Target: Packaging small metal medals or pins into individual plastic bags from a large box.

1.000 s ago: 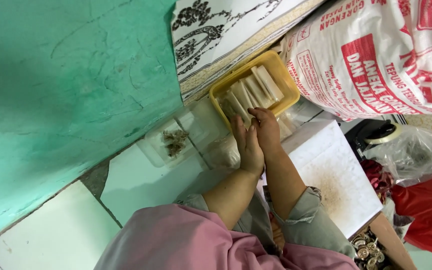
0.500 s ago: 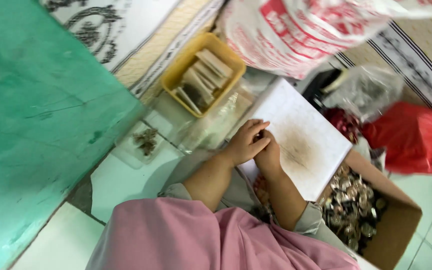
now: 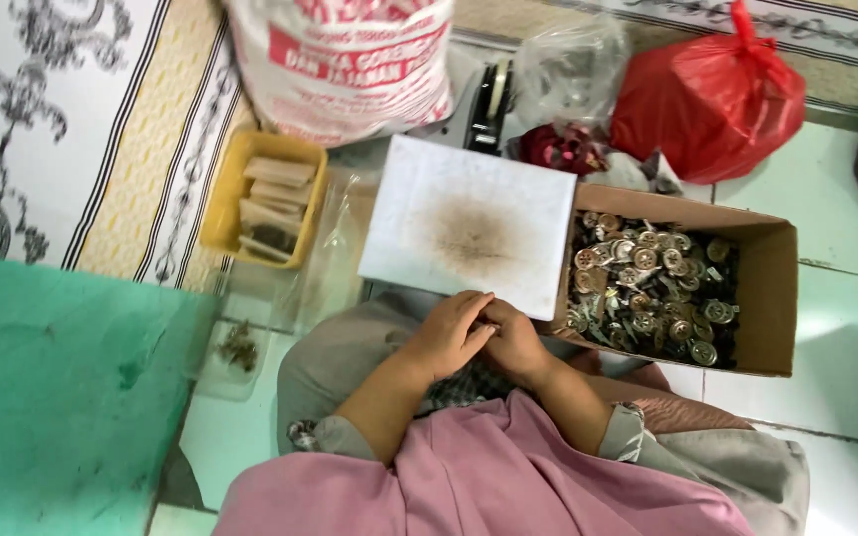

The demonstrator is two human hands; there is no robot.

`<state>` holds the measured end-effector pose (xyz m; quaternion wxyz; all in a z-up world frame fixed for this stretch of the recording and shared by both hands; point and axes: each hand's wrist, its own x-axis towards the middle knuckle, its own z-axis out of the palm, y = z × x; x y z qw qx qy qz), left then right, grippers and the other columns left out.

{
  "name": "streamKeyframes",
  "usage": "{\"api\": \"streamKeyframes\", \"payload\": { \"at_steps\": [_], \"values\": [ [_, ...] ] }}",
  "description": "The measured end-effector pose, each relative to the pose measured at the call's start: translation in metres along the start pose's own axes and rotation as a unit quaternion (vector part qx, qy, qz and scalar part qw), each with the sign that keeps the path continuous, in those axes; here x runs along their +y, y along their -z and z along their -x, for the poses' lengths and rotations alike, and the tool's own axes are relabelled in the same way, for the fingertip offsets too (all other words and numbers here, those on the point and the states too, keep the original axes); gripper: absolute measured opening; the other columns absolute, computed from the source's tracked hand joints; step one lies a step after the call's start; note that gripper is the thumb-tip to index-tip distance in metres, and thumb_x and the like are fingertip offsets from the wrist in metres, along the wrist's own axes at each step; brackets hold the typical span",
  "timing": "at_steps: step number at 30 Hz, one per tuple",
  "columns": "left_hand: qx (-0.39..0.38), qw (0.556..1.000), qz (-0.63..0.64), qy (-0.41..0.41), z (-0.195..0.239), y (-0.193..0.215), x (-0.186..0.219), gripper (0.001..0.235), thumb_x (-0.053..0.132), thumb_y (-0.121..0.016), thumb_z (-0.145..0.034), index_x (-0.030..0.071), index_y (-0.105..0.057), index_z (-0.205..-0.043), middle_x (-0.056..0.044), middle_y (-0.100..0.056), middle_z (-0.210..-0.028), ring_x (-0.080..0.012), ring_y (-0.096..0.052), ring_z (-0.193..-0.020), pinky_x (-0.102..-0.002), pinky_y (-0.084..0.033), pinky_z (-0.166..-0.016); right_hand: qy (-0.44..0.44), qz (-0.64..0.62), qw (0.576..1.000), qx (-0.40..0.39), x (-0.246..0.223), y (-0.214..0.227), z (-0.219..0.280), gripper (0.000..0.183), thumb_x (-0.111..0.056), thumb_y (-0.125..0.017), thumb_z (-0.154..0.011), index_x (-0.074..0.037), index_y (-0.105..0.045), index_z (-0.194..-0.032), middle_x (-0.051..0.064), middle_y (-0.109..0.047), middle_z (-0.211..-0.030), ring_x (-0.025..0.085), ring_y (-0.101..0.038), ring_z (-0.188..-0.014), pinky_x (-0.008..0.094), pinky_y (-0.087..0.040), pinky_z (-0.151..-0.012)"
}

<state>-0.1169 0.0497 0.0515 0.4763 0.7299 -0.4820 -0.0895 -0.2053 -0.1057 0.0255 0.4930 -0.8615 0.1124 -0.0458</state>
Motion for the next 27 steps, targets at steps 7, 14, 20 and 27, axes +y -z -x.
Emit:
{"api": "streamKeyframes", "payload": {
  "at_steps": [7,14,20,27],
  "values": [
    [0.023,0.997,-0.02,-0.071,-0.084,-0.034,-0.002,0.056,0.022,-0.061,-0.101,0.001,-0.043,-0.15,-0.03,-0.056,-0.129,-0.0423,-0.063,-0.114,-0.053,-0.054,-0.098,-0.015,0.066,0.984,0.168,0.04,0.095,-0.068,0.013,-0.011,-0.077,-0.087,-0.017,-0.081,-0.098,0.0,-0.075,-0.086,0.02,-0.072,-0.084,0.031,-0.058,-0.079],
    [-0.04,0.99,-0.129,0.025,-0.124,-0.083,-0.029,0.049,0.042,-0.057,-0.1,0.011,-0.06,-0.139,-0.018,-0.06,-0.134,-0.0368,-0.052,-0.134,-0.052,-0.038,-0.111,-0.024,0.149,0.963,0.221,0.067,0.183,-0.182,0.019,-0.009,-0.07,-0.094,-0.013,-0.081,-0.109,0.01,-0.072,-0.086,0.027,-0.07,-0.083,0.037,-0.058,-0.076],
    [-0.048,0.988,-0.143,0.038,-0.13,-0.082,-0.026,0.048,0.04,-0.06,-0.099,0.011,-0.061,-0.137,-0.017,-0.061,-0.134,-0.0359,-0.052,-0.133,-0.05,-0.037,-0.111,-0.192,0.303,0.933,0.005,0.11,0.185,-0.289,0.04,-0.044,-0.06,-0.1,-0.016,-0.074,-0.125,0.011,-0.074,-0.113,0.032,-0.069,-0.112,0.05,-0.055,-0.097],
    [0.013,0.989,-0.148,-0.004,-0.129,-0.09,-0.025,0.054,0.032,-0.065,-0.089,0.0,-0.06,-0.133,-0.021,-0.054,-0.143,-0.0393,-0.045,-0.138,-0.048,-0.035,-0.112,-0.217,0.41,0.886,-0.001,0.149,0.147,-0.324,0.026,-0.027,-0.063,-0.089,-0.013,-0.075,-0.107,0.014,-0.072,-0.114,0.038,-0.066,-0.102,0.053,-0.052,-0.085]
  ]
}}
